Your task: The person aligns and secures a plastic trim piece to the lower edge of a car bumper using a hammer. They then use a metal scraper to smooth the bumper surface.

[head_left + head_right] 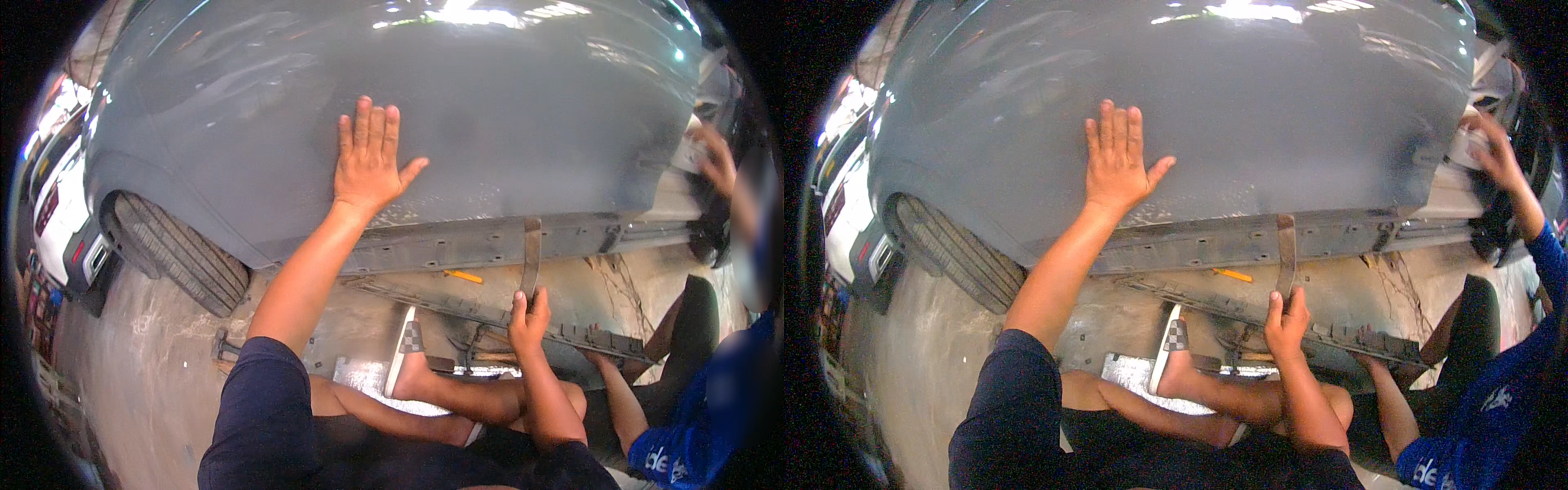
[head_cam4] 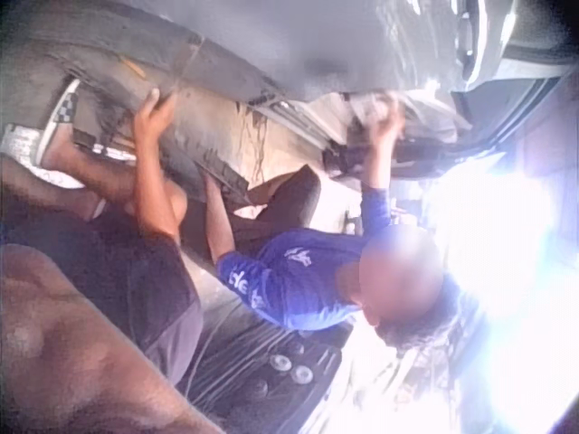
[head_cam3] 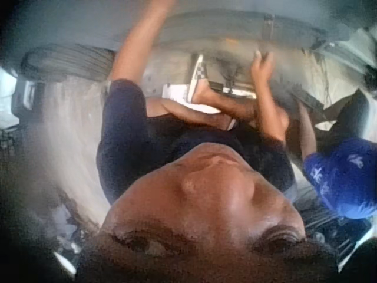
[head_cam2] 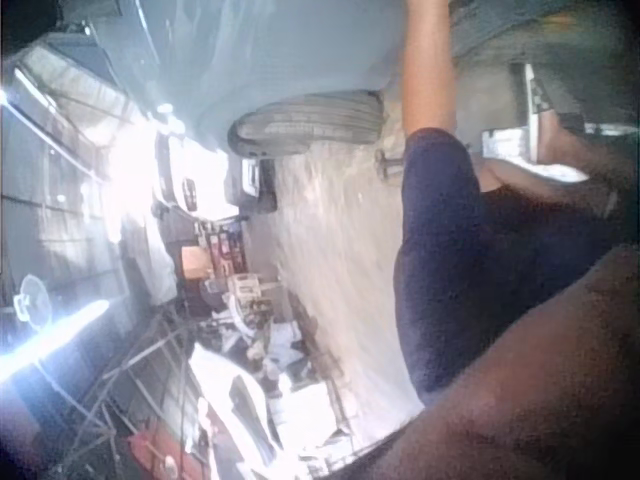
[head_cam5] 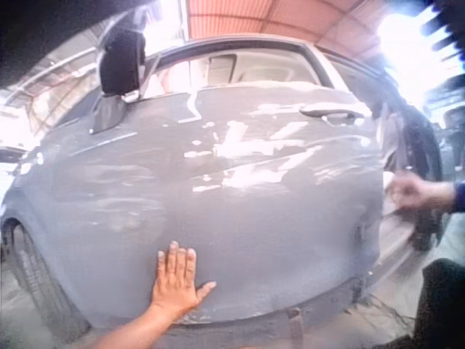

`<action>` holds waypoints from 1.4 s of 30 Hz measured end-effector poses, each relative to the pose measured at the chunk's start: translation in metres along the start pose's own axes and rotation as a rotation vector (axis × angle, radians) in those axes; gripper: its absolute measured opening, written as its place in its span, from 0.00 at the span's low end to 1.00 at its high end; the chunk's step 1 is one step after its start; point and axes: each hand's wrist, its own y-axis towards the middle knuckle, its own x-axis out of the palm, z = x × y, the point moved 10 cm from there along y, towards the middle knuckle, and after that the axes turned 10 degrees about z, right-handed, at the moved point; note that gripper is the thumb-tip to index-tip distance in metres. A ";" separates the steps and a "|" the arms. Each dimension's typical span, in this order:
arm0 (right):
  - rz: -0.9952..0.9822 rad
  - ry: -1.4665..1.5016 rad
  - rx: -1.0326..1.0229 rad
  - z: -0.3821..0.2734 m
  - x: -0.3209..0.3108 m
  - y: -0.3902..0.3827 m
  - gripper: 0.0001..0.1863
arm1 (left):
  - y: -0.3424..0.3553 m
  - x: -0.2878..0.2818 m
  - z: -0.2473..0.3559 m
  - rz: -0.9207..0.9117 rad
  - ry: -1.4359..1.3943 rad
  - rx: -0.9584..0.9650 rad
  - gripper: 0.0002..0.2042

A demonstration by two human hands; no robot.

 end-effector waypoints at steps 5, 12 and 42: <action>-0.049 -0.200 -0.289 -0.023 0.003 0.014 0.11 | -0.013 -0.037 -0.089 0.017 0.086 -0.071 0.55; -0.079 -0.234 -0.890 -0.189 0.056 0.073 0.09 | -0.017 -0.053 -0.125 0.017 0.096 -0.110 0.53; 0.114 -0.547 -0.954 -0.242 0.130 0.124 0.14 | -0.026 -0.048 -0.127 0.093 0.051 -0.165 0.51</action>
